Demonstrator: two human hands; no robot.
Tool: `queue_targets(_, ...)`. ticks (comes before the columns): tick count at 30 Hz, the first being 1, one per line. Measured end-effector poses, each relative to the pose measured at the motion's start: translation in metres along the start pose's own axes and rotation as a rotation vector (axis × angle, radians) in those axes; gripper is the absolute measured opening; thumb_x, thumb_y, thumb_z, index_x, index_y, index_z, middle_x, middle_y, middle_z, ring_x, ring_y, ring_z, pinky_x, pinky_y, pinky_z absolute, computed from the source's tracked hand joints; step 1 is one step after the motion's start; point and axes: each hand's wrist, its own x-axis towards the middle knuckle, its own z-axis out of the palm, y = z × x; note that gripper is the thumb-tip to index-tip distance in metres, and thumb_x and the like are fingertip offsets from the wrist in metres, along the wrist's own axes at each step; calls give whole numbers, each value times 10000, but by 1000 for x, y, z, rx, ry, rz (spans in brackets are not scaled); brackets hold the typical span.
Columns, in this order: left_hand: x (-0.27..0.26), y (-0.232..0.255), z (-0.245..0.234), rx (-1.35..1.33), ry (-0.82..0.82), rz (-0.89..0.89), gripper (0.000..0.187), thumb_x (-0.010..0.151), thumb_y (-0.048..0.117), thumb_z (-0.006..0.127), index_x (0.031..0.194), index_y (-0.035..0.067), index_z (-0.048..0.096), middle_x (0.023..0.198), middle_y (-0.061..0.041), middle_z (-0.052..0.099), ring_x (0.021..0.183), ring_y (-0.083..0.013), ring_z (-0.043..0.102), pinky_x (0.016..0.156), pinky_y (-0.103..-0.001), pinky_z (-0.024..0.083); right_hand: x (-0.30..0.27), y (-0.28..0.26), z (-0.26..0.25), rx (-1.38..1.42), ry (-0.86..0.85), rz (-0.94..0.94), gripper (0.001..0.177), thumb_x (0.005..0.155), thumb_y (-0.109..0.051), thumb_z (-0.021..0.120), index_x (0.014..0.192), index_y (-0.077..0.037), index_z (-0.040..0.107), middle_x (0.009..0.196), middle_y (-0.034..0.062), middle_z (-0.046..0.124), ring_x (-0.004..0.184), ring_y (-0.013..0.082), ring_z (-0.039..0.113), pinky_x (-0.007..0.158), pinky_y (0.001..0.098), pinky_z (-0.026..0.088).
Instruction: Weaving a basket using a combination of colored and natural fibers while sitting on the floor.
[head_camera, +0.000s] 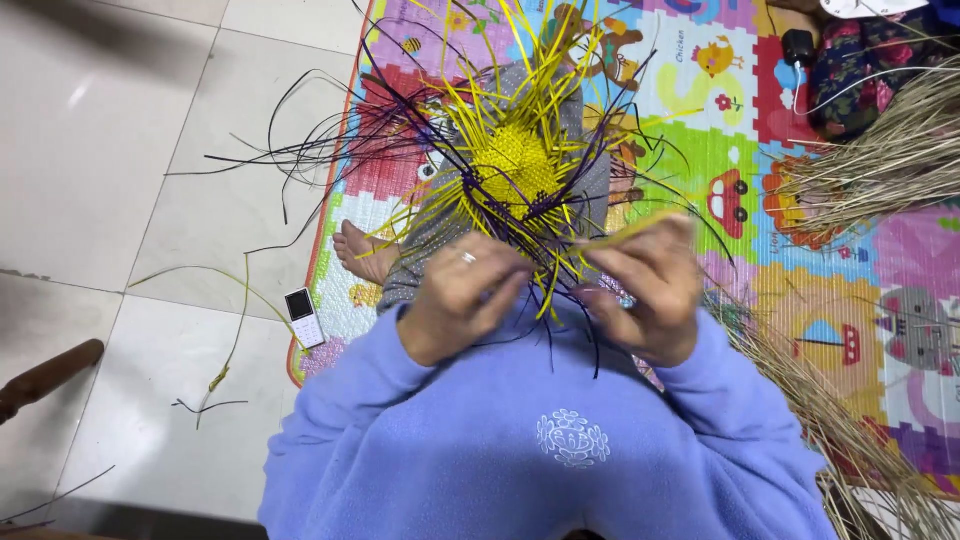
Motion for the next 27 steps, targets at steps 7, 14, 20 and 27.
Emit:
queue_targets(7, -8, -2, 10, 7, -88, 86, 114, 812, 96, 536, 735, 23, 577, 679, -113, 567, 579, -265, 546, 537, -330, 448, -6, -6, 20, 642, -148, 330, 93, 733, -57, 622, 814, -18, 647, 681, 80, 588, 609, 218, 557, 748, 379, 400)
queue_targets(14, -19, -10, 4, -52, -17, -22, 145, 837, 147, 521, 810, 37, 610, 751, -102, 600, 688, -268, 578, 612, -339, 463, 2, 4, 17, 647, -197, 319, 115, 727, 45, 567, 771, -25, 647, 732, 115, 597, 643, 270, 564, 681, 395, 452)
queue_targets(20, 7, 0, -37, 335, 60, -306, 204, 883, 171, 464, 840, 21, 595, 726, -125, 600, 663, -246, 577, 675, -336, 428, 20, 31, 29, 770, -45, 417, 86, 806, 65, 505, 843, 41, 579, 837, 196, 593, 796, 295, 590, 798, 414, 445)
queue_targets(27, -16, -30, -27, 325, 14, -484, 305, 921, 189, 385, 912, -36, 591, 744, -207, 603, 609, -279, 566, 645, -376, 435, 11, 12, 72, 913, -265, 534, 113, 821, 52, 437, 868, 45, 539, 870, 219, 589, 868, 355, 575, 817, 505, 416)
